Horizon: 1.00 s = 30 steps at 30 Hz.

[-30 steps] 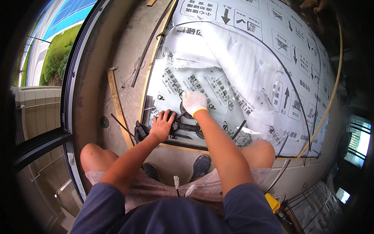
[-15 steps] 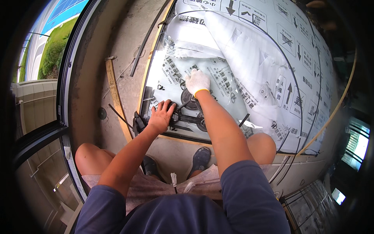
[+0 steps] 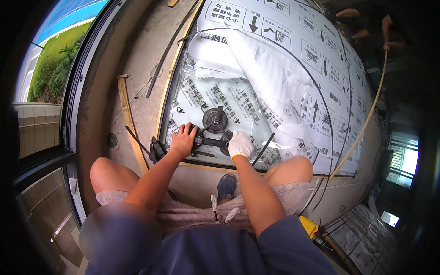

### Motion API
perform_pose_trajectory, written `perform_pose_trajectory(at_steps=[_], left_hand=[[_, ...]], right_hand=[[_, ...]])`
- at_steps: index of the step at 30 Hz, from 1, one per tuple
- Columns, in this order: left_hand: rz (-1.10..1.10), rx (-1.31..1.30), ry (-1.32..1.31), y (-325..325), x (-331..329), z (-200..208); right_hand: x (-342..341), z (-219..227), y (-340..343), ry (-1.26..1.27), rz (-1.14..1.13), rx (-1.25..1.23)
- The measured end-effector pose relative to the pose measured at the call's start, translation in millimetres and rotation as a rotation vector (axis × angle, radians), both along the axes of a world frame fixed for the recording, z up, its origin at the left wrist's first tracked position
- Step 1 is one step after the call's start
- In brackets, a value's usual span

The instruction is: Installing and securing a large glass window pane into a frame.

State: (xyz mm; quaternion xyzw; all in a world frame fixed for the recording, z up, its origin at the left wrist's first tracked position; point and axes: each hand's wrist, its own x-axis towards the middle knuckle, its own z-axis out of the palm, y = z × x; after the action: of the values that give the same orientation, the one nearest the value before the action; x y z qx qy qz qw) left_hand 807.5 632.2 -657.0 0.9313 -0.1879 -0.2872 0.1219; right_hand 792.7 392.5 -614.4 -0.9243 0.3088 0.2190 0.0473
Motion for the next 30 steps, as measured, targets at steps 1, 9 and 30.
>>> perform_pose_trajectory(at_steps=[1,9,30], left_hand=[[0.001,0.002,0.013,0,1,0],[0.001,0.014,0.019,-1,1,-3],[-0.023,0.008,-0.020,3,5,-10]], right_hand=[[3,-2,0,0.060,-0.111,0.040],[3,-18,-11,-0.073,-0.430,0.134],[-12,-59,-70,-0.229,-0.040,0.052]])
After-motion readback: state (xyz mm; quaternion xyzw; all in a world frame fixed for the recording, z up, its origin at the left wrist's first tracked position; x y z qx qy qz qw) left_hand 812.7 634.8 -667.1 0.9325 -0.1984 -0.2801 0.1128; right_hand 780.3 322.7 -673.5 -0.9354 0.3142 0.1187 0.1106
